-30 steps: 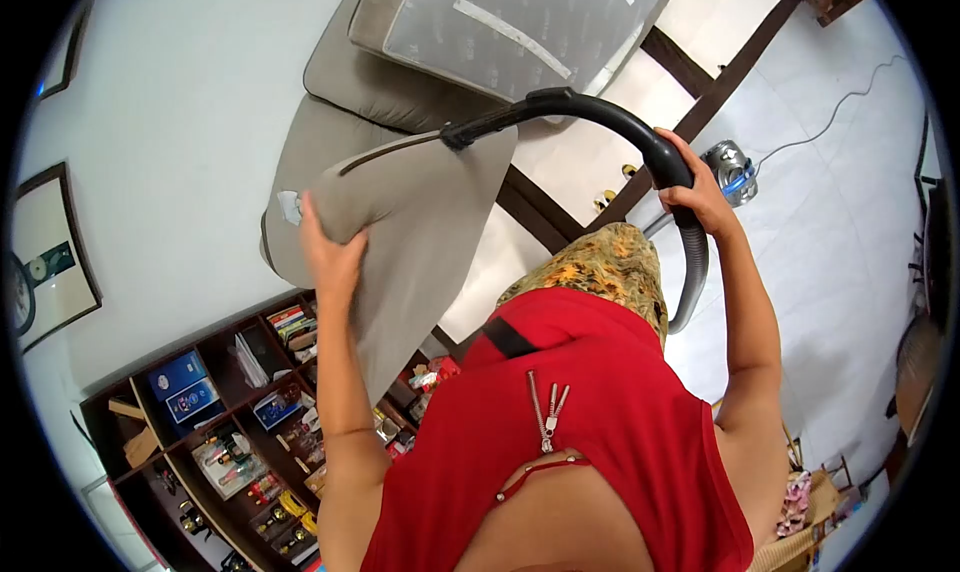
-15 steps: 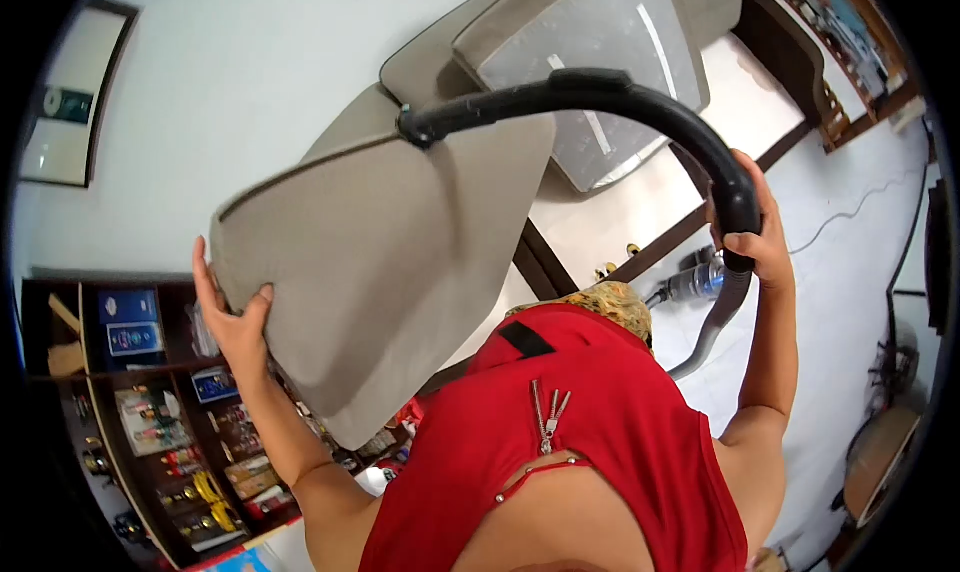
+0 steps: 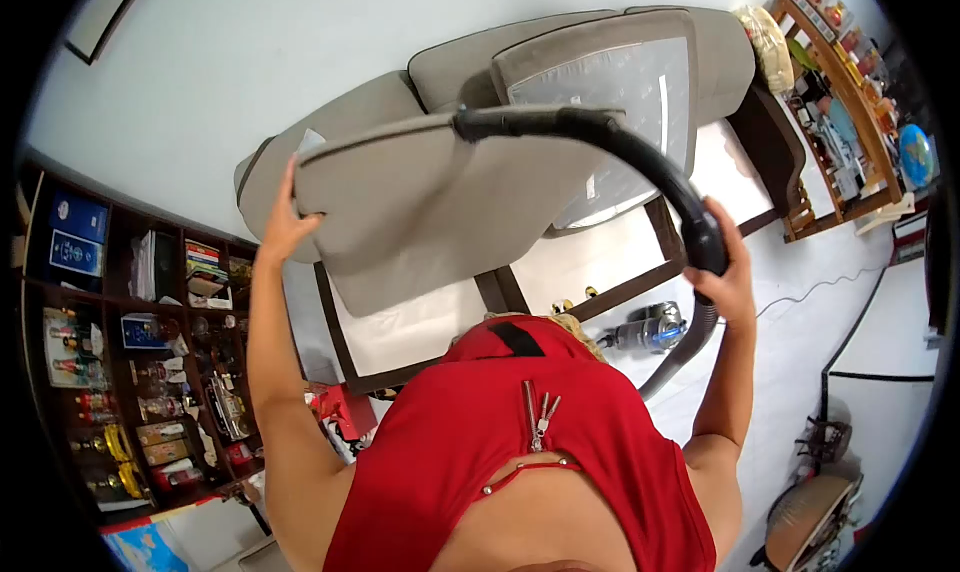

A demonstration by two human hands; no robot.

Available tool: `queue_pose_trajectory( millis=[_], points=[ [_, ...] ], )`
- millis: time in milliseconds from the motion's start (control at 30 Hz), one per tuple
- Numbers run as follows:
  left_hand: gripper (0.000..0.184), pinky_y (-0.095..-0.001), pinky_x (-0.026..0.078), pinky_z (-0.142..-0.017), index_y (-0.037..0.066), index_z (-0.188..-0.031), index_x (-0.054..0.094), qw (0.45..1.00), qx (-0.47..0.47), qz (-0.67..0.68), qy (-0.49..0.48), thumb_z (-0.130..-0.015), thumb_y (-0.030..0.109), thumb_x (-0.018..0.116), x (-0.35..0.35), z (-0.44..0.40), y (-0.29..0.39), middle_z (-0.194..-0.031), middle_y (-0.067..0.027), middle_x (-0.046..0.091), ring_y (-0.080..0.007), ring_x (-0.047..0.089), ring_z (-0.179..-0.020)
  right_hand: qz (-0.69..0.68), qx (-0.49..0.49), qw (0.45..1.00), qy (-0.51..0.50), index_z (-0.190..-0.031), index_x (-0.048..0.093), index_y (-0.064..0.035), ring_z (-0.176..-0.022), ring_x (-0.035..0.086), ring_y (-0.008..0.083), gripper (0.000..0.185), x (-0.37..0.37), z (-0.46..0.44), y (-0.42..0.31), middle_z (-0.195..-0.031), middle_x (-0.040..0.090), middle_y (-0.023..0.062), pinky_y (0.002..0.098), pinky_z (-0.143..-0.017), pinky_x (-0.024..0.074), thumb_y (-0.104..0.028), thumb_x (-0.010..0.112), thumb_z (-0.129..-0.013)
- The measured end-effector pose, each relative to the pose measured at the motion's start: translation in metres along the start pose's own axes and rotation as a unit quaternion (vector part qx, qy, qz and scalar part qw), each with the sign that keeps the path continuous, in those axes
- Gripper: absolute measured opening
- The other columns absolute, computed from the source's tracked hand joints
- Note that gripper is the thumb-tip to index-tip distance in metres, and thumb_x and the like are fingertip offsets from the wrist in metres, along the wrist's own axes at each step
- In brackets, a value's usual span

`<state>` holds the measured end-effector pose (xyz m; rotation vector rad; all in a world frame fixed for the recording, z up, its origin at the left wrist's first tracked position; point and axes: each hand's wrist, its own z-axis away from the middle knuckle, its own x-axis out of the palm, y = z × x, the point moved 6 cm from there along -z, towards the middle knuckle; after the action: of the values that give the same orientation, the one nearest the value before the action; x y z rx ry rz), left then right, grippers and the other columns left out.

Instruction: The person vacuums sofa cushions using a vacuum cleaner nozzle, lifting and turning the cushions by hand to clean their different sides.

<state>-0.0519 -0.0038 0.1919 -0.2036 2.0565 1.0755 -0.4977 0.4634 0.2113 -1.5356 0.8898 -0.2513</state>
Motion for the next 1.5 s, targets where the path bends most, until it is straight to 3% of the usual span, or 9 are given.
queue_pose_trajectory(
  millis=[167, 300, 333, 433, 533, 633, 867, 1167, 1500],
  points=[
    [0.094, -0.0367, 0.036, -0.112, 0.017, -0.155, 0.030, 0.982, -0.104, 0.158, 0.030, -0.068, 0.002, 0.059, -0.032, -0.018, -0.035, -0.148, -0.0171, 0.044, -0.0287, 0.046, -0.134, -0.036, -0.013, 0.999, -0.032, -0.142, 0.049, -0.0081, -0.094, 0.060, 0.0176, 0.090, 0.031, -0.007, -0.022, -0.113, 0.060, 0.0096, 0.0274, -0.086, 0.0471, -0.013, 0.071, -0.055],
    [0.084, -0.0347, 0.037, -0.108, 0.017, -0.155, 0.029, 0.962, -0.199, 0.186, -0.019, -0.076, 0.018, 0.058, -0.025, -0.012, -0.057, -0.149, -0.0195, 0.042, -0.0314, 0.042, -0.138, 0.010, -0.079, 0.992, -0.102, -0.141, 0.049, -0.0050, -0.095, 0.061, 0.0184, 0.085, 0.071, -0.027, -0.063, -0.116, 0.063, 0.0122, 0.0297, -0.087, 0.0480, -0.008, 0.073, -0.059],
    [0.083, -0.0391, 0.036, -0.109, 0.013, -0.153, 0.031, 0.968, -0.189, 0.160, 0.038, -0.081, 0.039, 0.064, -0.029, -0.013, -0.065, -0.148, -0.0223, 0.042, -0.0364, 0.042, -0.137, 0.030, -0.111, 0.986, -0.119, -0.140, 0.050, -0.0050, -0.098, 0.062, 0.0191, 0.083, 0.083, -0.033, -0.069, -0.118, 0.063, 0.0132, 0.0301, -0.089, 0.0477, -0.008, 0.073, -0.060],
    [0.090, -0.0434, 0.037, -0.108, 0.009, -0.148, 0.036, 0.941, -0.274, 0.080, 0.184, -0.079, 0.057, 0.069, -0.034, -0.022, -0.072, -0.145, -0.0238, 0.045, -0.0395, 0.045, -0.133, 0.052, -0.140, 0.976, -0.158, -0.138, 0.052, -0.0043, -0.107, 0.064, 0.0225, 0.078, 0.104, -0.042, -0.089, -0.124, 0.064, 0.0158, 0.0316, -0.095, 0.0464, -0.005, 0.072, -0.063],
    [0.096, -0.0454, 0.040, -0.104, 0.006, -0.143, 0.039, 0.932, -0.309, 0.005, 0.188, -0.076, 0.066, 0.071, -0.037, -0.025, -0.094, -0.143, -0.0238, 0.046, -0.0392, 0.047, -0.131, 0.091, -0.167, 0.962, -0.194, -0.136, 0.053, -0.0035, -0.110, 0.064, 0.0253, 0.074, 0.113, -0.048, -0.101, -0.126, 0.064, 0.0160, 0.0321, -0.097, 0.0462, -0.003, 0.072, -0.065],
    [0.095, -0.0454, 0.043, -0.102, 0.005, -0.143, 0.039, 0.923, -0.332, 0.040, 0.192, -0.075, 0.063, 0.073, -0.044, -0.018, -0.114, -0.142, -0.0247, 0.047, -0.0385, 0.048, -0.130, 0.126, -0.164, 0.957, -0.206, -0.136, 0.054, -0.0032, -0.110, 0.065, 0.0252, 0.074, 0.101, -0.051, -0.103, -0.125, 0.064, 0.0164, 0.0319, -0.097, 0.0462, -0.003, 0.072, -0.064],
    [0.050, -0.0408, 0.043, -0.098, 0.011, -0.123, 0.063, 0.913, -0.304, 0.111, 0.248, -0.079, 0.034, 0.068, -0.054, -0.008, -0.168, -0.132, -0.0153, 0.058, -0.0315, 0.055, -0.121, 0.199, -0.147, 0.953, -0.172, -0.133, 0.056, -0.0024, -0.084, 0.062, 0.0170, 0.076, 0.045, -0.034, -0.102, -0.100, 0.066, 0.0117, 0.0272, -0.080, 0.0488, -0.006, 0.069, -0.058],
    [0.038, -0.0381, 0.045, -0.095, 0.012, -0.112, 0.070, 0.931, -0.232, 0.051, 0.278, -0.090, 0.043, 0.063, -0.033, -0.028, -0.086, -0.118, -0.0122, 0.065, -0.0291, 0.059, -0.110, 0.131, -0.337, 0.910, -0.205, -0.133, 0.055, -0.0016, -0.100, 0.068, 0.0268, 0.076, 0.125, -0.046, -0.157, -0.119, 0.067, 0.0176, 0.0352, -0.089, 0.0507, -0.005, 0.075, -0.060],
    [0.030, -0.0391, 0.047, -0.088, 0.013, -0.094, 0.072, 0.914, -0.267, 0.037, 0.303, -0.081, 0.039, 0.070, -0.039, -0.027, -0.118, -0.108, -0.0105, 0.064, -0.0272, 0.060, -0.103, 0.211, -0.183, 0.941, -0.192, -0.134, 0.056, -0.0041, -0.097, 0.065, 0.0220, 0.076, 0.074, -0.063, -0.120, -0.112, 0.067, 0.0147, 0.0302, -0.088, 0.0475, -0.005, 0.071, -0.059]
  ],
)
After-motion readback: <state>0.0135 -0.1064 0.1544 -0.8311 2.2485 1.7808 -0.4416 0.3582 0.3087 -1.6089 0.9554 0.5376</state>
